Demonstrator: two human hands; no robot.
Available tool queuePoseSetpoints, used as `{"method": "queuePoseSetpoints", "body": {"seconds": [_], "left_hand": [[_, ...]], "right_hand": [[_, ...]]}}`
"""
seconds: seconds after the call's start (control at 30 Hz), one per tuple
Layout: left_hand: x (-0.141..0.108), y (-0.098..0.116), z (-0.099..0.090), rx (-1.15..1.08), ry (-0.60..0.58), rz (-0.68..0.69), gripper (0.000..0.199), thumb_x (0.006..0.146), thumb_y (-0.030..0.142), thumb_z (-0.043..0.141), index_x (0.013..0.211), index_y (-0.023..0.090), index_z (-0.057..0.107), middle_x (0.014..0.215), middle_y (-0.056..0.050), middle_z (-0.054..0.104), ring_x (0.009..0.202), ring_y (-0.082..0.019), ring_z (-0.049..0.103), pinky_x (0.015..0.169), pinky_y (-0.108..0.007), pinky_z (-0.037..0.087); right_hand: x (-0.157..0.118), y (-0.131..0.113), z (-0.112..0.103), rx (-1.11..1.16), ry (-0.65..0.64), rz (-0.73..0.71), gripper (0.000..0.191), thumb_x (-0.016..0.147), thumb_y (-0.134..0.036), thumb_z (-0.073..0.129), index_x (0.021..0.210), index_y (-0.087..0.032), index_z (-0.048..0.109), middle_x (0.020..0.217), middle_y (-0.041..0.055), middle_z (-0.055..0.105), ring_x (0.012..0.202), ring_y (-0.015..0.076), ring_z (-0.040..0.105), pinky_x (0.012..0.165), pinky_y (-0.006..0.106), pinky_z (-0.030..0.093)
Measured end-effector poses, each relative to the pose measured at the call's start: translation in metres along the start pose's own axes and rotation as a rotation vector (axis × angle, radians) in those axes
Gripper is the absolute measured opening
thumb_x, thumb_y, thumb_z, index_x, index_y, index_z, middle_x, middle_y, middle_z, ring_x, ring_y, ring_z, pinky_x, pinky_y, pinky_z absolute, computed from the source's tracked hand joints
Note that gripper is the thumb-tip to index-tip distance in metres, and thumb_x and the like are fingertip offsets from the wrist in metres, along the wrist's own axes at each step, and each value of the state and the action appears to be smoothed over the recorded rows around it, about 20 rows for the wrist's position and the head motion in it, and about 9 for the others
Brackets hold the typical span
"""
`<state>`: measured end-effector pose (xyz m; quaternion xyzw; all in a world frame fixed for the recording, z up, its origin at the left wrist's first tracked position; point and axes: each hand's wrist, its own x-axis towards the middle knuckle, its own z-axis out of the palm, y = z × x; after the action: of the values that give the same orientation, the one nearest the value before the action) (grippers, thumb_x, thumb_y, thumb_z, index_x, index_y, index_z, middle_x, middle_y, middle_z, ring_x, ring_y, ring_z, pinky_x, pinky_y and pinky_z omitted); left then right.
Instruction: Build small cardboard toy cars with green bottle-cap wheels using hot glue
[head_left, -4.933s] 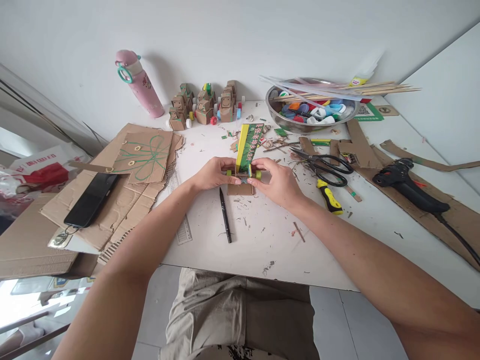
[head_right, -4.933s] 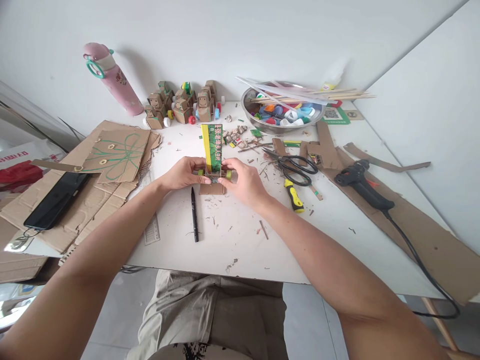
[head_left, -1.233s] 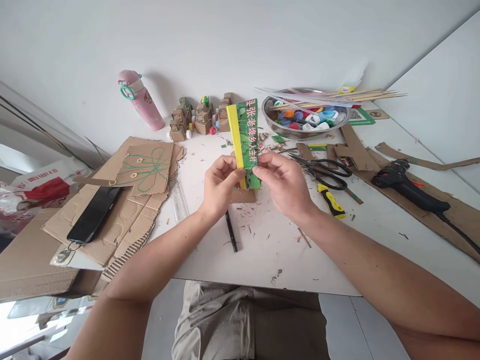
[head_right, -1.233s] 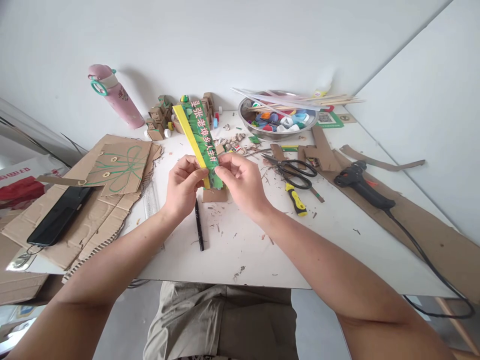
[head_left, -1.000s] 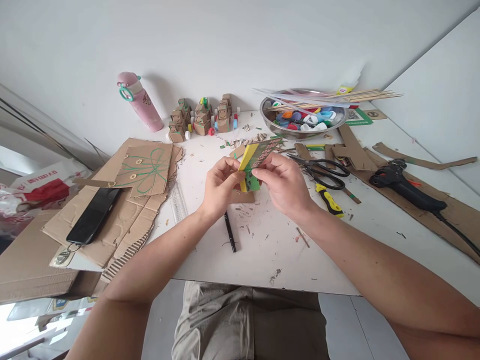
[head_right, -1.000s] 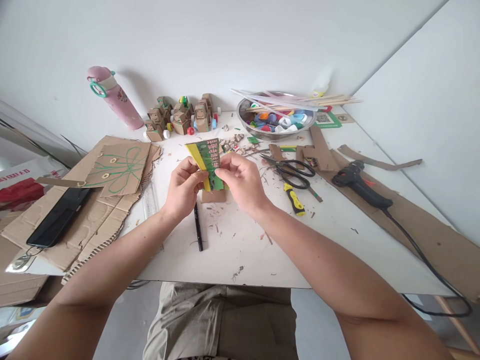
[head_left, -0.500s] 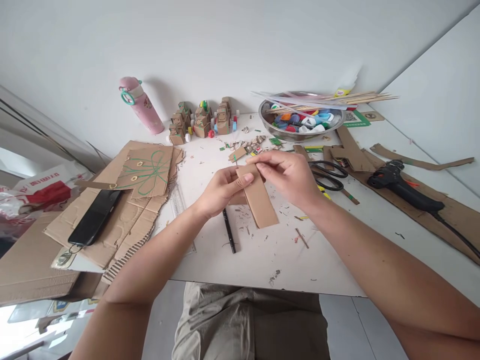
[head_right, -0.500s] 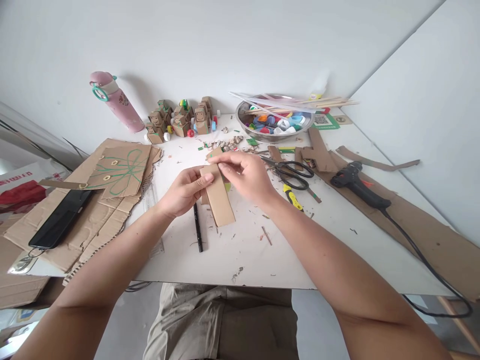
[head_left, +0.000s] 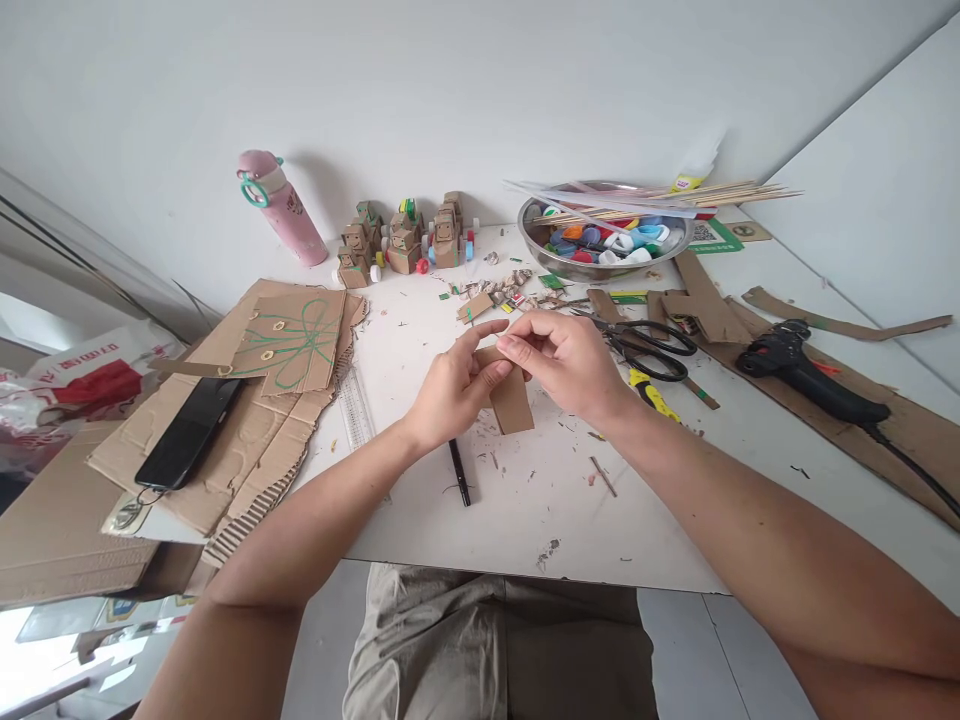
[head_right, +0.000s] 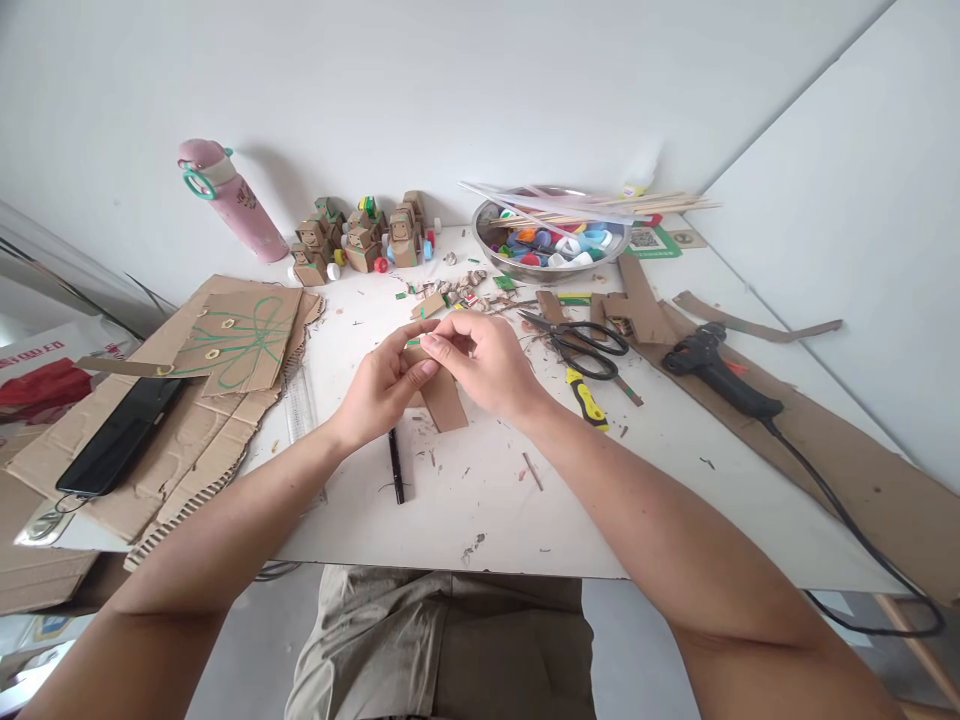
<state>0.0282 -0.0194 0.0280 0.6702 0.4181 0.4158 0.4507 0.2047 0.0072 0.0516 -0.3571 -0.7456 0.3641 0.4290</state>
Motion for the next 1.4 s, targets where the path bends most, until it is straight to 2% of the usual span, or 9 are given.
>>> {"method": "queuePoseSetpoints", "body": {"seconds": [0.23,0.4,0.5,0.63,0.7,0.8,1.07,1.23,1.4], "left_hand": [[-0.003,-0.003,-0.002,-0.07,-0.022,-0.036,0.067,0.095,0.054,0.074,0.15,0.022,0.055,0.058,0.007,0.053,0.053,-0.015,0.053,0.058,-0.028,0.045],[0.002,0.0,-0.004,-0.42,-0.157,-0.129,0.078,0.083,0.067,0.082,0.144,0.022,0.061,0.088,-0.003,0.076,0.088,-0.024,0.077,0.085,-0.036,0.062],[0.006,0.0,-0.004,-0.555,-0.176,-0.183,0.071,0.085,0.072,0.076,0.132,0.02,0.069,0.102,-0.01,0.08,0.101,-0.029,0.079,0.093,-0.042,0.063],[0.012,-0.002,-0.008,-0.638,-0.01,-0.259,0.05,0.098,0.064,0.064,0.113,0.017,0.073,0.099,-0.011,0.08,0.097,-0.028,0.079,0.093,-0.043,0.064],[0.014,-0.002,-0.01,-0.67,0.066,-0.301,0.047,0.102,0.061,0.059,0.112,0.017,0.072,0.097,-0.009,0.079,0.095,-0.026,0.078,0.092,-0.042,0.064],[0.014,0.001,-0.008,-0.7,0.09,-0.333,0.051,0.101,0.065,0.059,0.114,0.018,0.071,0.095,-0.008,0.078,0.095,-0.027,0.078,0.09,-0.042,0.064],[0.012,0.002,-0.009,-0.414,-0.082,-0.165,0.057,0.092,0.073,0.068,0.095,0.016,0.074,0.092,-0.009,0.078,0.097,-0.026,0.077,0.095,-0.04,0.059],[0.011,0.005,-0.018,-0.229,-0.152,-0.099,0.065,0.088,0.08,0.066,0.086,0.016,0.076,0.084,-0.01,0.079,0.08,-0.023,0.076,0.081,-0.035,0.059],[0.018,0.001,-0.041,-0.071,0.026,-0.004,0.042,0.084,0.059,0.083,0.09,0.018,0.08,0.087,-0.009,0.08,0.086,-0.023,0.075,0.087,-0.036,0.057]], "right_hand": [[-0.001,-0.002,0.004,0.029,0.006,-0.014,0.038,0.09,-0.053,0.072,0.067,-0.023,0.063,0.064,-0.0008,0.061,0.063,0.0149,0.053,0.06,0.031,0.044],[-0.002,0.004,0.007,0.311,-0.029,0.178,0.046,0.081,-0.065,0.08,0.07,-0.023,0.066,0.054,-0.0055,0.051,0.047,0.0118,0.046,0.044,0.028,0.041],[-0.001,0.008,0.001,0.266,-0.034,0.147,0.041,0.089,-0.063,0.074,0.085,-0.022,0.076,0.057,-0.004,0.057,0.048,0.014,0.053,0.047,0.031,0.049],[-0.002,0.01,-0.011,-0.162,-0.005,-0.13,0.031,0.097,-0.03,0.064,0.123,-0.031,0.081,0.109,0.0055,0.081,0.098,0.0253,0.075,0.086,0.043,0.065],[-0.003,0.012,-0.013,-0.311,-0.094,-0.247,0.054,0.092,-0.018,0.063,0.143,-0.036,0.071,0.145,0.0049,0.071,0.133,0.0291,0.066,0.107,0.049,0.06],[-0.005,0.017,-0.01,-0.426,-0.169,-0.335,0.067,0.09,-0.013,0.065,0.152,-0.039,0.062,0.163,0.0039,0.058,0.149,0.0304,0.055,0.119,0.055,0.053],[-0.001,0.012,-0.015,-0.255,0.081,-0.299,0.024,0.104,-0.043,0.061,0.108,-0.038,0.085,0.112,0.0049,0.084,0.106,0.0299,0.078,0.098,0.05,0.063],[0.001,0.003,-0.017,-0.098,0.05,-0.132,0.049,0.093,-0.075,0.065,0.085,-0.03,0.082,0.084,0.006,0.082,0.077,0.0266,0.077,0.077,0.044,0.065],[0.005,0.021,-0.028,-0.1,0.181,-0.034,0.056,0.095,-0.074,0.063,0.069,-0.026,0.075,0.071,0.007,0.078,0.065,0.0241,0.073,0.065,0.04,0.061]]}}
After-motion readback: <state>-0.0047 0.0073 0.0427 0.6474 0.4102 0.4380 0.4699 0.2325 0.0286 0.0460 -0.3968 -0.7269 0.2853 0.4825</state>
